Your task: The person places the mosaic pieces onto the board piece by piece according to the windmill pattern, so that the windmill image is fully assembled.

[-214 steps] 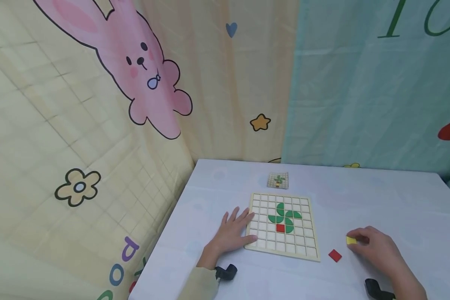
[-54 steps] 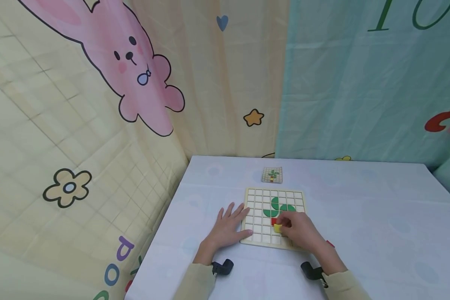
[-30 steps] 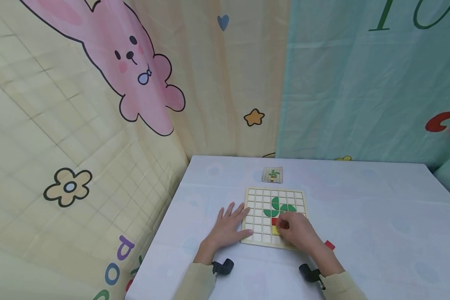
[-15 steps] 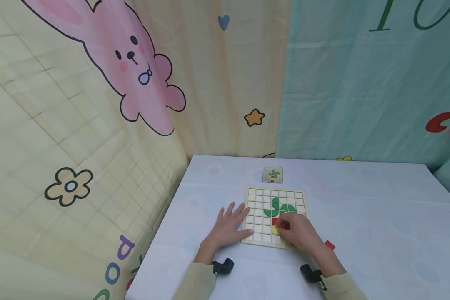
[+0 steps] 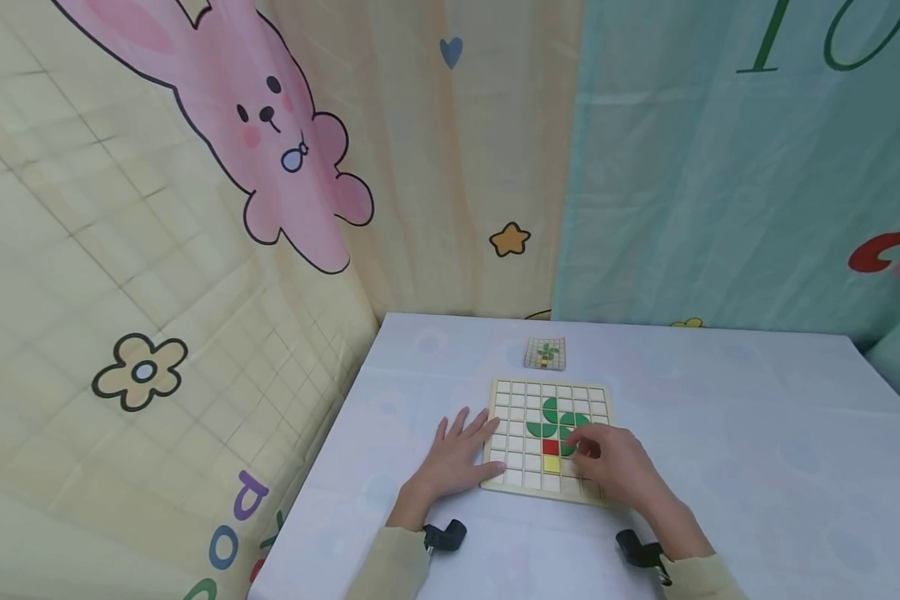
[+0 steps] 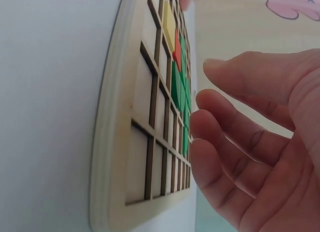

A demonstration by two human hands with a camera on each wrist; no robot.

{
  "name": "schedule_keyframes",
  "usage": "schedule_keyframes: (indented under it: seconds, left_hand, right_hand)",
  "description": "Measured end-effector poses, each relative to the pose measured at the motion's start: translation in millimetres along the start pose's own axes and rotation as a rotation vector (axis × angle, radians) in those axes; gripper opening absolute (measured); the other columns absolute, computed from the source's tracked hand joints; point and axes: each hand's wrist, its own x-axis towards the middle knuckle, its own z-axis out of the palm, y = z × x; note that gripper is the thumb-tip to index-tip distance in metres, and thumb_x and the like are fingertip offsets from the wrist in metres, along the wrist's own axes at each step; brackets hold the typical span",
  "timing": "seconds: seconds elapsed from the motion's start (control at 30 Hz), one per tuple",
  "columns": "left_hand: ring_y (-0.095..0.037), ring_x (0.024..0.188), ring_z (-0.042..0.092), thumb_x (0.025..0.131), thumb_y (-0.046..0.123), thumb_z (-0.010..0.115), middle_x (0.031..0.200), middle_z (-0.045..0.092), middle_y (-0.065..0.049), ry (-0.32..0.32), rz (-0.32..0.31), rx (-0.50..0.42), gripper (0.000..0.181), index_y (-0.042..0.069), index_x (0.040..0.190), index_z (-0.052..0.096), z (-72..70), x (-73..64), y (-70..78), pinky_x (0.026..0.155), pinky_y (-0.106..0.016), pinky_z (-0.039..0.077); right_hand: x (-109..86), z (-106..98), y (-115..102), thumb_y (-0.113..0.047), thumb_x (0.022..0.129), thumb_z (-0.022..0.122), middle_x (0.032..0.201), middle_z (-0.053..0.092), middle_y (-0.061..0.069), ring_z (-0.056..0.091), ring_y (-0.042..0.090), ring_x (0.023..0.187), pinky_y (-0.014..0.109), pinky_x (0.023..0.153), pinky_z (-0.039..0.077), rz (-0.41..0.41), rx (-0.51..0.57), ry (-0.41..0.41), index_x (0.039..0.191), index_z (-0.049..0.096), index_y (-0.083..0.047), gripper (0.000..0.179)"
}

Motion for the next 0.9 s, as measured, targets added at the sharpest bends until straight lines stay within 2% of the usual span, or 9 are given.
schedule_keyframes:
  seconds: [0.37,0.9]
  left_hand:
    - [-0.031,0.154,0.008,0.094,0.066,0.053,0.166,0.023,0.003,-0.001,0.005,-0.019,0.079,0.026,0.159,0.033,-0.4,-1.1,-0.2,0.12,-0.06,0.006]
    - [-0.029,0.154,0.005,0.094,0.069,0.049,0.167,0.019,0.006,-0.003,0.004,0.006,0.08,0.029,0.16,0.03,4.8,1.4,-4.1,0.12,-0.059,0.004]
  right_hand:
    - [-6.3,-11.6,13.2,-0.01,0.085,0.078,0.084,0.062,-0.005,0.055,0.016,0.079,0.032,0.067,0.049,0.058,0.011,0.002,0.106,0.074,-0.016,0.022]
    - [-21.9,-28.2,35.0,-0.012,0.084,0.078,0.093,0.065,-0.004,0.058,0.017,0.085,0.034,0.068,0.049,0.107,-0.005,-0.013,0.113,0.073,-0.014,0.03]
